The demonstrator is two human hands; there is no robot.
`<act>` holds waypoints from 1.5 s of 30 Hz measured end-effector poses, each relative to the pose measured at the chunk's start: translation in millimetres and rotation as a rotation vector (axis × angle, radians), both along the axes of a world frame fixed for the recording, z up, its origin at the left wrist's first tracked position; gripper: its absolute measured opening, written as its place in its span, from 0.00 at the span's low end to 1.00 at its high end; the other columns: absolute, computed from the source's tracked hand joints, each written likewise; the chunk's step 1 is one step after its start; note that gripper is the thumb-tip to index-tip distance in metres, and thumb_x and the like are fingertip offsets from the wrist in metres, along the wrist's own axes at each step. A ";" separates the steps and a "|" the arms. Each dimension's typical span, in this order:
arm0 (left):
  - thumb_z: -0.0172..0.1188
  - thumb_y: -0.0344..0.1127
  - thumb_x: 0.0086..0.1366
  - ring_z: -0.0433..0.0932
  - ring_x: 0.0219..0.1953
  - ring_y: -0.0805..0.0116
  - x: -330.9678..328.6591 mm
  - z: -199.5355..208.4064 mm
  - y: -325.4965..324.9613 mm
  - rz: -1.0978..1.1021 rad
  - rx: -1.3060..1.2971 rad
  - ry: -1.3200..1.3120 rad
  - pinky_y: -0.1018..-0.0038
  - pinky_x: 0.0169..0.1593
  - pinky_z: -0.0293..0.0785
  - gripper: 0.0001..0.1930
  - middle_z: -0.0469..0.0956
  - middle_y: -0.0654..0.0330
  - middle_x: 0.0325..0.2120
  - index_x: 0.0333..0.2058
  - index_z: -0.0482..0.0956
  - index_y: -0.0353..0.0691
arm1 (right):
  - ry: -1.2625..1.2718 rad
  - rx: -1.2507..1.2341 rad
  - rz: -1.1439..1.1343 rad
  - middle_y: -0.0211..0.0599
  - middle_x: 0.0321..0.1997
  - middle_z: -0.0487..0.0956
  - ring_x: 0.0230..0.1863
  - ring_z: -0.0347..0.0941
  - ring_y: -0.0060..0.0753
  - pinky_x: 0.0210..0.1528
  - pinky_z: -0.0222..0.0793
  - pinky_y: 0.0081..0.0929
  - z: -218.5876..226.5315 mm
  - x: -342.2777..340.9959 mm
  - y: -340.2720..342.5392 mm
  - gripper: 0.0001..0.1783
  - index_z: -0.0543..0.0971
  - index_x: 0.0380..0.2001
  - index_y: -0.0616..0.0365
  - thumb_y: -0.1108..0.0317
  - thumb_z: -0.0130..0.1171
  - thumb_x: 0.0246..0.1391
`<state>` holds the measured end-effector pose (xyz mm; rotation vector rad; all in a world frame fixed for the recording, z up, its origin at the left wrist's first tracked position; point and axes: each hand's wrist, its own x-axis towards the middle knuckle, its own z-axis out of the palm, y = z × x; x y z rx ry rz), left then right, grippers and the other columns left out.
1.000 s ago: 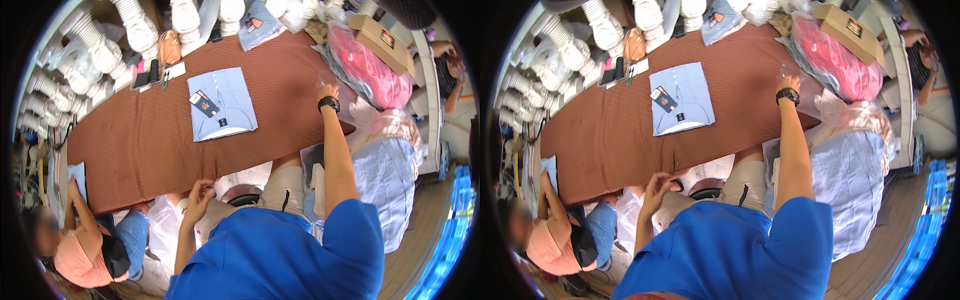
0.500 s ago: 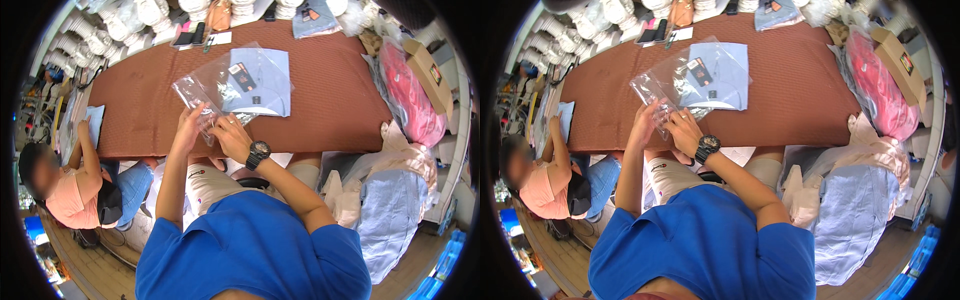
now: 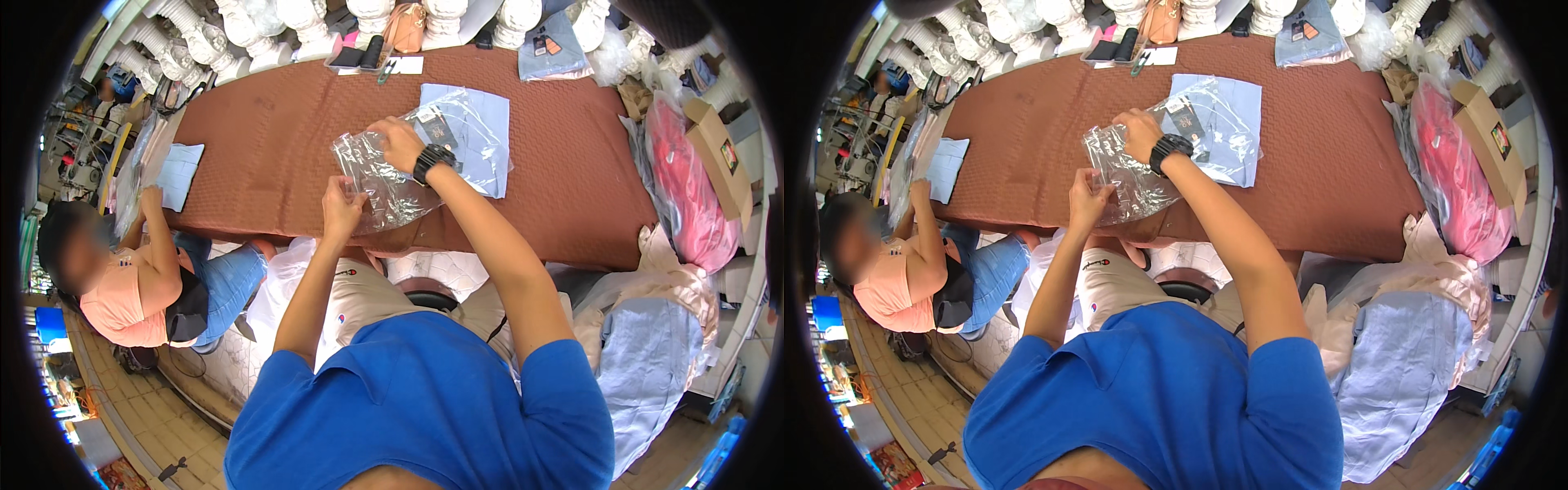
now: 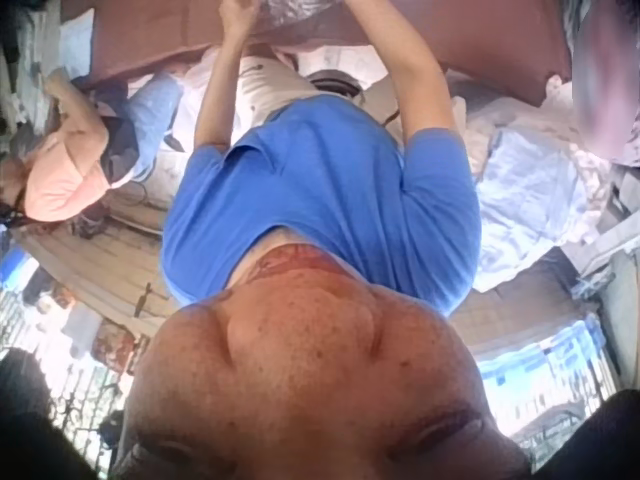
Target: The person folds a blue shirt by placing a paper template on it, folding the sides and bottom over the template, and then placing the folded shirt into a plastic bag.
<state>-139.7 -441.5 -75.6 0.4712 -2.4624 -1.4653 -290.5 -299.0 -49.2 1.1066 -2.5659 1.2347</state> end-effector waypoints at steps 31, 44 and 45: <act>0.48 0.25 0.71 0.78 0.34 0.68 -74.2 197.4 -110.1 -0.388 -0.345 0.198 0.71 0.41 0.74 0.15 0.81 0.53 0.40 0.54 0.76 0.36 | -0.259 -0.071 -0.533 0.52 0.50 0.80 0.50 0.79 0.45 0.53 0.73 0.36 46.7 -72.3 145.3 0.32 0.79 0.51 0.63 0.48 0.67 0.51; 0.56 0.31 0.64 0.72 0.53 0.55 -93.5 128.6 28.1 -0.568 -1.200 0.729 0.64 0.55 0.72 0.31 0.69 0.56 0.60 0.66 0.61 0.39 | -0.683 0.191 -0.862 0.55 0.45 0.82 0.47 0.79 0.54 0.50 0.74 0.42 -32.5 46.2 208.8 0.27 0.83 0.42 0.63 0.48 0.65 0.52; 0.59 0.38 0.63 0.70 0.55 0.58 -85.8 98.9 39.9 -0.630 -1.185 0.591 0.65 0.54 0.72 0.34 0.65 0.58 0.63 0.66 0.59 0.38 | -0.618 0.152 -0.926 0.54 0.42 0.83 0.45 0.80 0.51 0.49 0.74 0.41 -41.0 50.1 206.4 0.26 0.84 0.40 0.62 0.48 0.65 0.52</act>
